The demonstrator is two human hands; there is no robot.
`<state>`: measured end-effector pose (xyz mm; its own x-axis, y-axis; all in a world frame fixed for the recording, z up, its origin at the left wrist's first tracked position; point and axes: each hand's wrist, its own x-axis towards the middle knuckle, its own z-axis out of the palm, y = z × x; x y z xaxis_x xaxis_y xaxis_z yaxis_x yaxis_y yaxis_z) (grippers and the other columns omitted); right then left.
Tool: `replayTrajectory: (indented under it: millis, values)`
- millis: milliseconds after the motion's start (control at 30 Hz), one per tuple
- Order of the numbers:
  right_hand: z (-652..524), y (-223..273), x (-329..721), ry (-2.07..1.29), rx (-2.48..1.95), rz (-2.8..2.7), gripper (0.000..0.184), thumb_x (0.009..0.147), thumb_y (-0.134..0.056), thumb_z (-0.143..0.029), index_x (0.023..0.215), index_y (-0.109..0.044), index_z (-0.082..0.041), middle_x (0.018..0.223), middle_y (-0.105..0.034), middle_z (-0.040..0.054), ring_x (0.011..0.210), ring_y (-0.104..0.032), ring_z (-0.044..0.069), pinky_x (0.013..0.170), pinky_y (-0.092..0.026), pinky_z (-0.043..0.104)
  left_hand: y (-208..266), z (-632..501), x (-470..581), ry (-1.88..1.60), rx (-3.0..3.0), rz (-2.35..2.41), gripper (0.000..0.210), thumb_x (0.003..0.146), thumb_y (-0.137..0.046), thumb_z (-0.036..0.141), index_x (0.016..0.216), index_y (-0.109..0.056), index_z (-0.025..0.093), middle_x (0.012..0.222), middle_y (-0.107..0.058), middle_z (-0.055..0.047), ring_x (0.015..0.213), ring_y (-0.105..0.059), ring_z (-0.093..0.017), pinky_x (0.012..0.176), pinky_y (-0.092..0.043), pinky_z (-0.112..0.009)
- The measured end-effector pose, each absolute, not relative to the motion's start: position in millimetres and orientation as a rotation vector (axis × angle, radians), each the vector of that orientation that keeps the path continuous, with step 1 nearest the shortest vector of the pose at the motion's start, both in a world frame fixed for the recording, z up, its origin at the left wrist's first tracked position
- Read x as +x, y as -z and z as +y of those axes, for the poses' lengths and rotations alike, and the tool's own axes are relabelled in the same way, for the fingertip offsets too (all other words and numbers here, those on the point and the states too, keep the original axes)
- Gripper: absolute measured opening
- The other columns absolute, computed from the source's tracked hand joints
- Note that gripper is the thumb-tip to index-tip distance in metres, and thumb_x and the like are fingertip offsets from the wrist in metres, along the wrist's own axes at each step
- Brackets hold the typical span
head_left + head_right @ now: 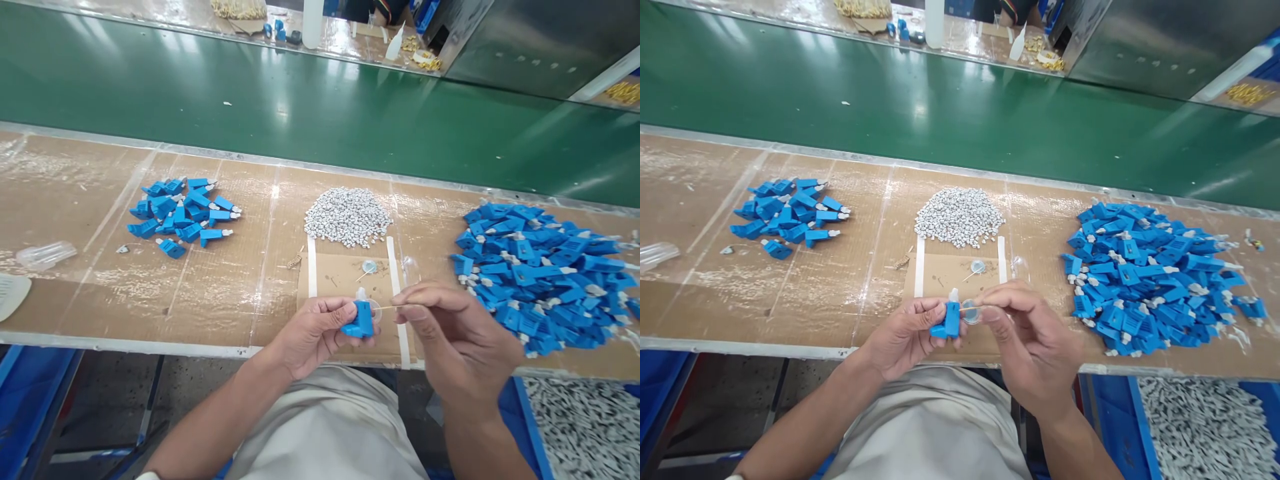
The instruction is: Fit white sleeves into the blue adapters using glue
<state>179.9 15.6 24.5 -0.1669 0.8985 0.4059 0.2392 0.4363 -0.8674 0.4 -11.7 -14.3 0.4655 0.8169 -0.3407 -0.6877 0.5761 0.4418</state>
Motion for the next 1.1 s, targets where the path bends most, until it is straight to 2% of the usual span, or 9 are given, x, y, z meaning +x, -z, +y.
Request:
replayTrajectory:
  millis: [133, 300, 433, 600, 833, 1100]
  values:
    - [16, -17, 193, -0.873, -1.062, -1.504, 0.01, 0.094, -0.068, -0.016, 0.097, -0.072, -0.024, 0.095, -0.068, 0.0051, 0.078, -0.065, 0.02, 0.06, -0.05, 0.032, 22, -13, -4, -0.89, 0.136, 0.438, 0.034, 0.08, -0.085, 0.033, 0.1, -0.078, 0.006, 0.089, -0.075, -0.013, 0.074, -0.073, -0.015, 0.062, -0.053, -0.015]
    - [17, 0, 203, -0.83, -1.157, -1.792, 0.01, 0.097, -0.064, -0.018, 0.1, -0.071, -0.025, 0.101, -0.066, 0.0051, 0.098, -0.063, 0.023, 0.077, -0.05, 0.037, 30, -15, -6, -0.877, 0.114, 0.399, 0.038, 0.079, -0.086, 0.032, 0.103, -0.077, 0.005, 0.089, -0.076, -0.014, 0.075, -0.075, -0.016, 0.064, -0.055, -0.015]
    - [16, 10, 205, -0.75, -1.187, -1.963, 0.011, 0.099, -0.061, -0.019, 0.101, -0.07, -0.025, 0.098, -0.065, 0.0047, 0.092, -0.062, 0.022, 0.073, -0.049, 0.035, 32, -15, -7, -0.866, 0.116, 0.397, 0.036, 0.081, -0.084, 0.033, 0.103, -0.077, 0.005, 0.09, -0.076, -0.014, 0.076, -0.075, -0.016, 0.061, -0.053, -0.014]
    - [24, 11, 210, -0.692, -1.22, -2.059, 0.014, 0.099, -0.064, -0.025, 0.11, -0.072, -0.025, 0.102, -0.068, 0.0056, 0.081, -0.063, 0.02, 0.067, -0.051, 0.033, 35, -16, -11, -0.91, 0.145, 0.42, 0.033, 0.083, -0.082, 0.032, 0.101, -0.076, 0.005, 0.088, -0.075, -0.014, 0.076, -0.072, -0.016, 0.074, -0.057, -0.021]
    - [95, 1, 200, -0.531, -1.203, -2.206, 0.012, 0.097, -0.065, -0.029, 0.094, -0.074, -0.022, 0.082, -0.069, 0.0033, 0.067, -0.062, 0.018, 0.062, -0.049, 0.032, 40, -16, -16, -0.971, 0.152, 0.469, 0.03, 0.084, -0.081, 0.032, 0.099, -0.077, 0.006, 0.085, -0.075, -0.012, 0.076, -0.07, -0.014, 0.073, -0.056, -0.02]
    - [150, 17, 163, -0.49, -0.863, -2.607, 0.021, 0.1, -0.056, -0.019, 0.098, -0.076, -0.02, 0.09, -0.066, 0.0067, 0.079, -0.063, 0.018, 0.069, -0.05, 0.031, 46, -19, -15, -1.027, 0.169, 0.502, 0.027, 0.087, -0.077, 0.034, 0.095, -0.077, 0.008, 0.083, -0.073, -0.011, 0.074, -0.069, -0.013, 0.071, -0.054, -0.02]
